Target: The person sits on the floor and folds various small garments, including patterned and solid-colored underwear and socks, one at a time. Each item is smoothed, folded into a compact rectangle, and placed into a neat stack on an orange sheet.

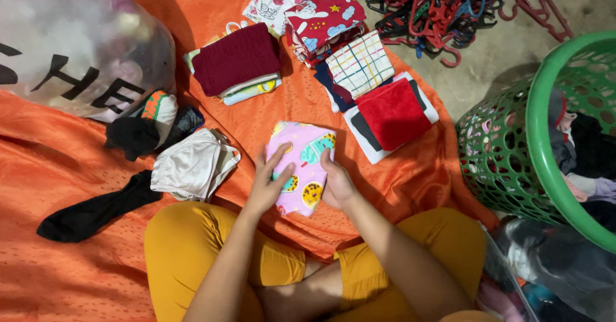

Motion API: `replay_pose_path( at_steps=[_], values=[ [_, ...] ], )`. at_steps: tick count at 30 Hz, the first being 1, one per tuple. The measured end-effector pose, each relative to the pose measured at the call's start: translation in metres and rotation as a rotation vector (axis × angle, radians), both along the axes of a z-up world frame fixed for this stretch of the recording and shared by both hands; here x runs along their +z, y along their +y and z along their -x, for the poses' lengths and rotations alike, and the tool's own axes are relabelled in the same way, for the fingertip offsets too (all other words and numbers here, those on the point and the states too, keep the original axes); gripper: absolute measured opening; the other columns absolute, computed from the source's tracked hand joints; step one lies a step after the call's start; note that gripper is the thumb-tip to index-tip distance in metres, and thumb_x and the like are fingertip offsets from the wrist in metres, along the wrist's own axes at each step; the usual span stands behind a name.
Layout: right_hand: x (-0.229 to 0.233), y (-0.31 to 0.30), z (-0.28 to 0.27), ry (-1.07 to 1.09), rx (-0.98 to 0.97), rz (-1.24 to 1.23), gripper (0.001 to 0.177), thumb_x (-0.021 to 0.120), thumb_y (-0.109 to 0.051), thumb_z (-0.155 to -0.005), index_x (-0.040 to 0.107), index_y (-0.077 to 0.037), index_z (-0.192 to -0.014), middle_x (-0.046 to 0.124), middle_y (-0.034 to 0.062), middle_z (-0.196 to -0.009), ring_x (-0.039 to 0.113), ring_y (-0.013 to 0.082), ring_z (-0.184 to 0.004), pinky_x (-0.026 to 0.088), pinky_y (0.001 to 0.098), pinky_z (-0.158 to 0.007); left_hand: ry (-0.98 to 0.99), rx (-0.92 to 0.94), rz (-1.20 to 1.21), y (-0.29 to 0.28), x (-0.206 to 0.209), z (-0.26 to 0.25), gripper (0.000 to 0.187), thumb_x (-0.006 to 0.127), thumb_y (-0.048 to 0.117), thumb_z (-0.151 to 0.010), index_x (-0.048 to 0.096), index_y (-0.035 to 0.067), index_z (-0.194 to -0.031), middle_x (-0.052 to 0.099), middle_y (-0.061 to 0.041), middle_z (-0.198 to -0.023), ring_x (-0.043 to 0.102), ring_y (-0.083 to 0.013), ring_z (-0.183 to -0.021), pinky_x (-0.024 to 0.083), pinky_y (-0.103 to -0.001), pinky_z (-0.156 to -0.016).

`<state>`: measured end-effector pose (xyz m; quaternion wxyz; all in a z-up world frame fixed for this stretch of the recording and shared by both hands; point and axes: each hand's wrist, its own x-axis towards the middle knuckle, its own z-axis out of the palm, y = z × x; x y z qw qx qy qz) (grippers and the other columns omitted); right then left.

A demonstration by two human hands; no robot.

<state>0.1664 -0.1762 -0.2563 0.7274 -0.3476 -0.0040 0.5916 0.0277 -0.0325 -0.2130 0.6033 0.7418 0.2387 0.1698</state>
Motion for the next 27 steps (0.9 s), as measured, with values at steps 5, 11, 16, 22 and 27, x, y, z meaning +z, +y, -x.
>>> replay_pose_path(
  at_steps=[5, 11, 16, 22, 27],
  values=[
    [0.021, 0.006, 0.002, 0.138, -0.065, 0.008, 0.069, 0.040, -0.055, -0.102, 0.042, -0.006, -0.150, 0.054, 0.0163, -0.147, 0.054, 0.0326, -0.134, 0.042, 0.0507, -0.114, -0.089, -0.002, 0.900, 0.018, -0.028, 0.011, 0.079, 0.057, -0.004, -0.078, 0.047, 0.012, -0.155, 0.059, -0.012, -0.133, 0.059, -0.0200, -0.114, 0.049, -0.030, -0.096],
    [0.027, 0.025, -0.004, 0.190, -0.092, -0.021, 0.060, 0.045, -0.046, -0.103, 0.042, -0.009, -0.150, 0.053, 0.0114, -0.150, 0.048, 0.0305, -0.140, 0.035, 0.0541, -0.118, -0.285, 0.400, 1.080, 0.048, -0.050, 0.010, 0.066, 0.053, -0.004, -0.084, 0.047, 0.007, -0.148, 0.066, -0.014, -0.110, 0.067, -0.0214, -0.094, 0.059, -0.035, -0.085],
    [0.046, 0.090, -0.006, 0.145, -0.151, -0.167, 0.058, 0.047, -0.045, -0.103, 0.042, -0.012, -0.151, 0.054, 0.0090, -0.148, 0.049, 0.0301, -0.139, 0.035, 0.0554, -0.118, -0.533, 0.676, 1.191, 0.055, -0.070, 0.011, 0.046, 0.054, 0.019, -0.102, 0.051, 0.006, -0.146, 0.069, -0.008, -0.126, 0.069, -0.0178, -0.111, 0.055, -0.030, -0.091],
    [0.059, 0.209, -0.036, 0.105, -0.249, -0.485, 0.052, 0.051, -0.038, -0.111, 0.043, -0.008, -0.153, 0.052, 0.0078, -0.152, 0.047, 0.0280, -0.144, 0.031, 0.0538, -0.126, -0.592, 0.627, 1.172, 0.058, -0.073, 0.009, 0.038, 0.056, 0.026, -0.097, 0.050, 0.009, -0.131, 0.066, -0.017, -0.120, 0.069, -0.0298, -0.104, 0.056, -0.037, -0.085],
    [0.002, 0.274, -0.051, 0.233, -0.323, -0.369, 0.048, 0.052, -0.035, -0.105, 0.048, -0.009, -0.144, 0.056, 0.0090, -0.145, 0.050, 0.0283, -0.137, 0.032, 0.0544, -0.120, -0.472, 0.573, 1.144, 0.055, -0.053, -0.001, 0.045, 0.055, 0.021, -0.096, 0.048, 0.003, -0.136, 0.067, -0.020, -0.120, 0.070, -0.0295, -0.100, 0.057, -0.038, -0.085]
  ],
)
